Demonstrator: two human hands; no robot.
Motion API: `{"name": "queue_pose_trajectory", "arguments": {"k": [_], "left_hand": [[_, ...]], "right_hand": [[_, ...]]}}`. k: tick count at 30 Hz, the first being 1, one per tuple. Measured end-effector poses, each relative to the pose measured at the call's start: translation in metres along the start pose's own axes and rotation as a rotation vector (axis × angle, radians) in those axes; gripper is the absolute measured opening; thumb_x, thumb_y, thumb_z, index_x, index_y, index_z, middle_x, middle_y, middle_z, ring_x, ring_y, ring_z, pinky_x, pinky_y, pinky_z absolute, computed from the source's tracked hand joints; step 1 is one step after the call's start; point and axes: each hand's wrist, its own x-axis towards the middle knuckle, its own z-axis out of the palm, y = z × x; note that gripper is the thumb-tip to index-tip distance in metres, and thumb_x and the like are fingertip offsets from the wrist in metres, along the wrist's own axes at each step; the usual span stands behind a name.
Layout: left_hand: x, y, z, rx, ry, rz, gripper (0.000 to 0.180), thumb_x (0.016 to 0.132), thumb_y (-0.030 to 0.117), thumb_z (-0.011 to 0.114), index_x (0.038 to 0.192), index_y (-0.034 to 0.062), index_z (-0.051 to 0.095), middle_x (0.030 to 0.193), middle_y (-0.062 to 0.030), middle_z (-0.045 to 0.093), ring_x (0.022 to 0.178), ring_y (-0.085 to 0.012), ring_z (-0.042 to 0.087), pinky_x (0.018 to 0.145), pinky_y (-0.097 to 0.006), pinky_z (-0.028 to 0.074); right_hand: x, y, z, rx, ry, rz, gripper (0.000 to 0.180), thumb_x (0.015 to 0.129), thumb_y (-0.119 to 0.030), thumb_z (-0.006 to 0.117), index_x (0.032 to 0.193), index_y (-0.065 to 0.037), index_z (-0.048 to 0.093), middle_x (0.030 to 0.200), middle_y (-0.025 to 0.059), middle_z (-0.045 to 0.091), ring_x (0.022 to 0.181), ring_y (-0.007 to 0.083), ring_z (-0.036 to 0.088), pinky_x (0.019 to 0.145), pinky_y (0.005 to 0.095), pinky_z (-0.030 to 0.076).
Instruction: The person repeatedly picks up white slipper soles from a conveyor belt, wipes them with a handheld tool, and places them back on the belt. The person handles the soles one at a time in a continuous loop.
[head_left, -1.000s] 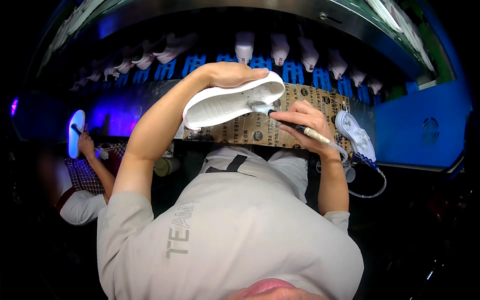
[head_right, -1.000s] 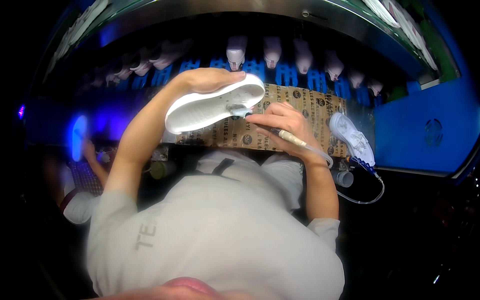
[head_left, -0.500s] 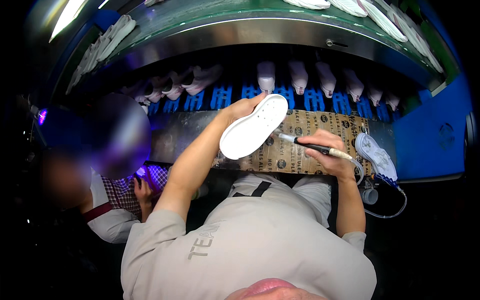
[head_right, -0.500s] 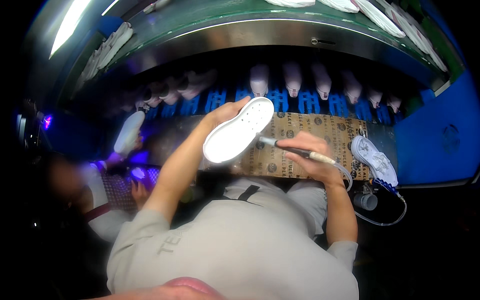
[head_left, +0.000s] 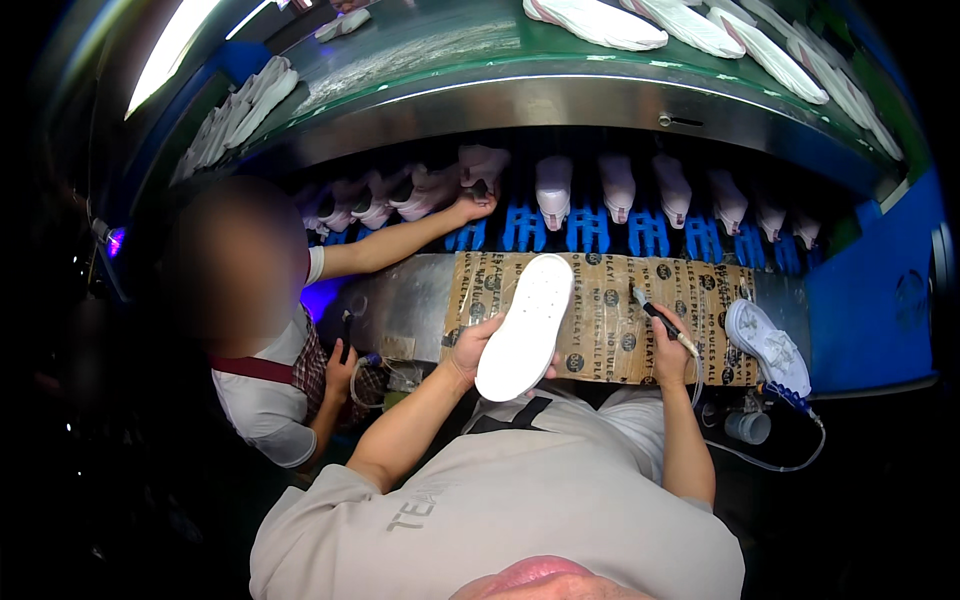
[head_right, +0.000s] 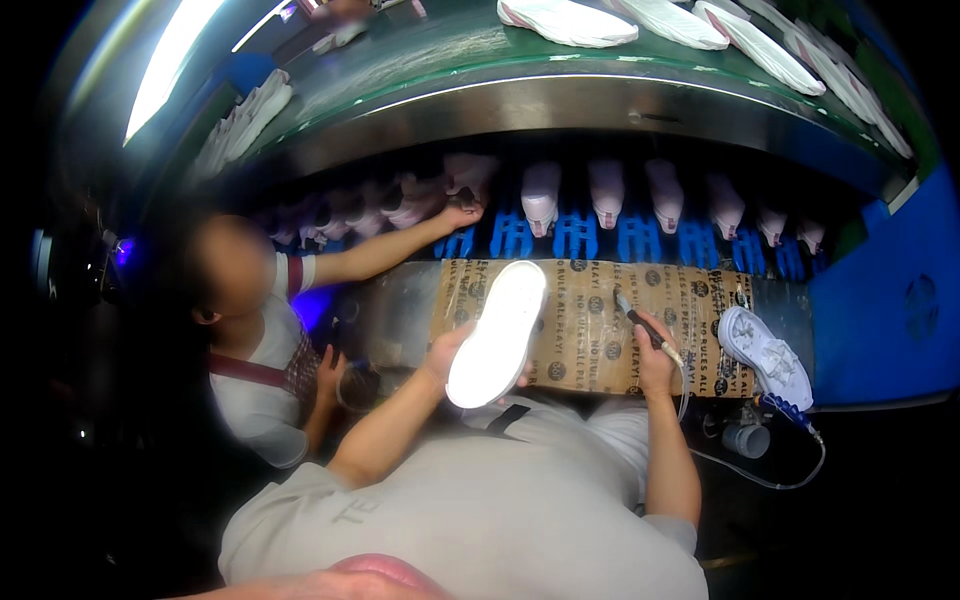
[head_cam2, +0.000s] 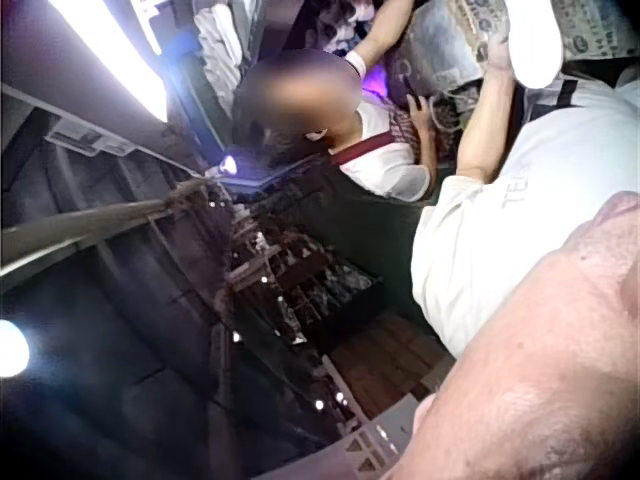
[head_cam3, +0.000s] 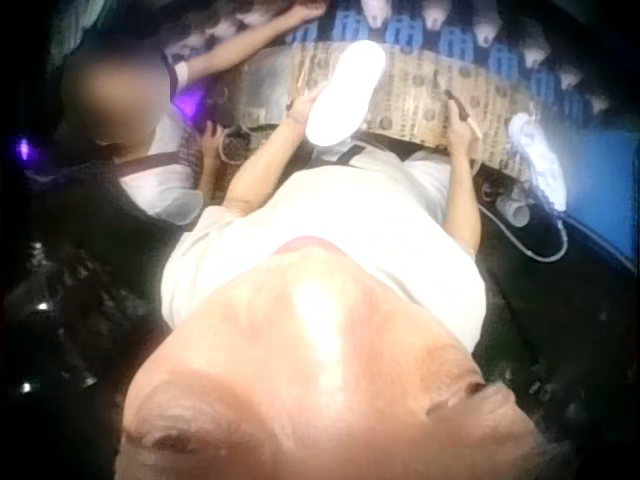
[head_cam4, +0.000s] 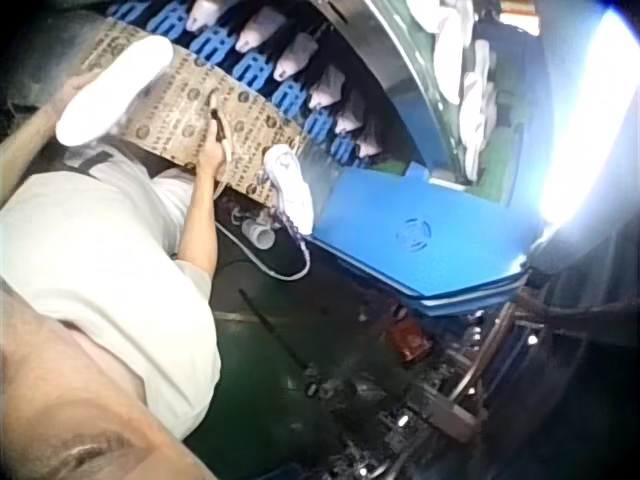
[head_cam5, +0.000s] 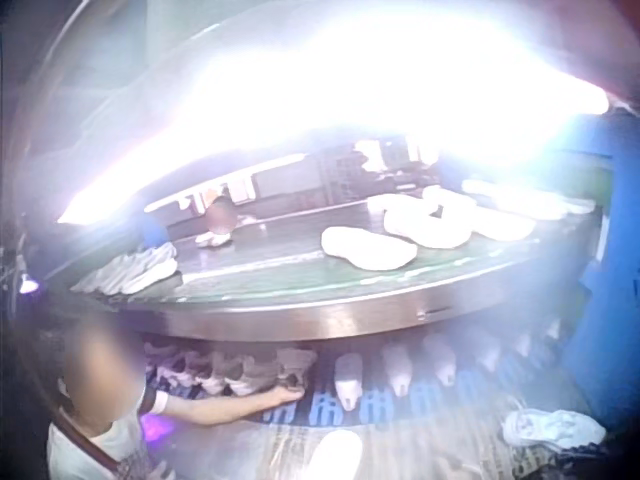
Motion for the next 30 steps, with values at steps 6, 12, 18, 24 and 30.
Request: {"name": "queue_pose_trajectory", "arguments": {"k": [6,12,18,24,30], "left_hand": [[0.084,0.111,0.16,0.625,-0.289,0.115,0.079,0.1,0.057,0.044,0.157,0.0032,0.035,0.135,-0.0381,0.053,0.117,-0.051,0.063,0.087,-0.059,0.06],[0.179,0.21,0.271,0.845,-0.184,0.757,0.065,0.11,0.048,0.032,0.152,-0.0016,0.036,0.135,-0.0352,0.056,0.114,-0.0455,0.066,0.092,-0.052,0.061],[0.148,0.26,0.238,1.452,0.468,1.055,0.039,0.105,0.032,0.057,0.126,0.0003,0.067,0.12,-0.0141,0.073,0.103,-0.0253,0.073,0.086,-0.038,0.06],[0.017,0.408,0.181,2.482,1.821,0.889,0.061,0.096,0.043,0.062,0.143,0.0046,0.057,0.139,-0.03,0.058,0.128,-0.0446,0.058,0.102,-0.05,0.051],[-0.137,0.517,0.125,1.886,2.627,0.445,0.059,0.093,0.021,0.055,0.15,0.0075,0.048,0.153,-0.0306,0.043,0.141,-0.0483,0.044,0.108,-0.074,0.03]], "right_hand": [[0.0,-0.014,0.0,-0.102,-0.098,-0.088,0.027,0.093,-0.01,0.07,0.117,0.001,0.072,0.109,0.0152,0.072,0.1,0.0254,0.067,0.091,0.0339,0.051],[0.001,-0.018,0.002,-0.192,-0.146,-0.079,0.028,0.095,-0.013,0.07,0.119,0.002,0.072,0.112,0.0144,0.072,0.103,0.026,0.067,0.092,0.0349,0.05],[-0.002,-0.004,0.002,-0.146,-0.087,-0.02,0.025,0.093,-0.004,0.068,0.117,0.002,0.072,0.114,0.0161,0.073,0.107,0.0277,0.068,0.097,0.0365,0.051],[-0.001,0.007,-0.001,-0.178,-0.13,-0.054,0.029,0.098,-0.013,0.067,0.122,0.002,0.071,0.119,0.0149,0.071,0.105,0.0253,0.067,0.093,0.0375,0.053],[-0.002,0.002,0.0,-0.15,-0.149,-0.04,0.031,0.098,-0.015,0.067,0.124,0.002,0.07,0.121,0.0141,0.069,0.106,0.0241,0.066,0.093,0.037,0.052]]}}
